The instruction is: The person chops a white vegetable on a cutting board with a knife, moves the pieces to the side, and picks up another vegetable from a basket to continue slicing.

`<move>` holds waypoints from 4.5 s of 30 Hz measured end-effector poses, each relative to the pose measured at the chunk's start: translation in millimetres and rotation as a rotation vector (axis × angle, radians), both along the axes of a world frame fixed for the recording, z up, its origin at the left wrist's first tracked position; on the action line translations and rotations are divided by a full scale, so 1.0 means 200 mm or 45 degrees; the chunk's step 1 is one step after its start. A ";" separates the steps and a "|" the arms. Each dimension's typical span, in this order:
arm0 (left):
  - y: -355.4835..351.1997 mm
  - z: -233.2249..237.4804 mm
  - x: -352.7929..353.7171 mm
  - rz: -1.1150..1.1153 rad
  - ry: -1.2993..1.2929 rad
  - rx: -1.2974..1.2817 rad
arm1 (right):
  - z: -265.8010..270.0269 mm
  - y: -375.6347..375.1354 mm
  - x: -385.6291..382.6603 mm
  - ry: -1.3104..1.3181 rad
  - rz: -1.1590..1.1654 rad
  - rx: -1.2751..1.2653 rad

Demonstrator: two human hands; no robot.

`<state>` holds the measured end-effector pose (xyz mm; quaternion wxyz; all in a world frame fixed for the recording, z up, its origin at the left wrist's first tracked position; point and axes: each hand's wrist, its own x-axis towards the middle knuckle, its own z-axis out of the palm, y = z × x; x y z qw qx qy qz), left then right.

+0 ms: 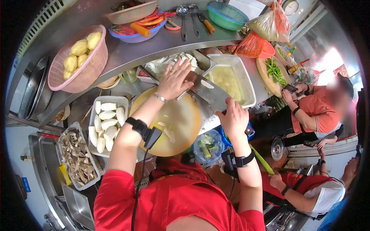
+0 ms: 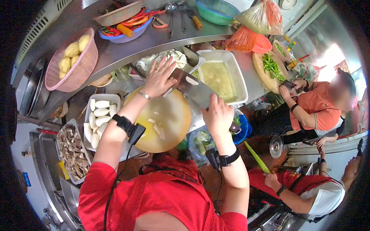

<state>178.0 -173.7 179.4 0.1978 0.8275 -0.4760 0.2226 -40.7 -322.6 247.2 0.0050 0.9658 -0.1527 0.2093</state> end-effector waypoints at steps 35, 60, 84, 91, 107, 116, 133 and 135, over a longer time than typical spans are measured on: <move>0.57 -0.75 -1.03 0.685 0.929 0.087 | -1.00 0.38 -0.53 0.535 -0.122 2.324; 0.58 0.43 -0.54 -0.852 2.202 -1.741 | -0.56 0.31 -0.37 0.186 0.254 0.570; 0.81 0.63 -1.06 -1.122 1.213 -1.672 | 0.35 0.85 -0.17 -0.114 1.434 1.919; 0.80 0.63 -1.09 -1.219 1.312 -1.719 | 0.36 0.88 -0.21 -0.211 1.403 1.891; 0.79 0.66 -1.10 -1.294 1.516 -1.753 | 0.37 0.91 -0.26 -0.249 1.324 1.903; 0.81 0.65 -1.08 -1.382 1.582 -1.714 | 0.37 0.92 -0.28 -0.225 1.264 1.936; 0.83 0.61 -1.09 -1.039 0.766 -1.454 | 0.35 0.86 -0.25 0.038 1.456 2.420; 0.82 0.61 -1.09 -0.987 0.719 -1.424 | 0.35 0.86 -0.25 0.048 1.437 2.418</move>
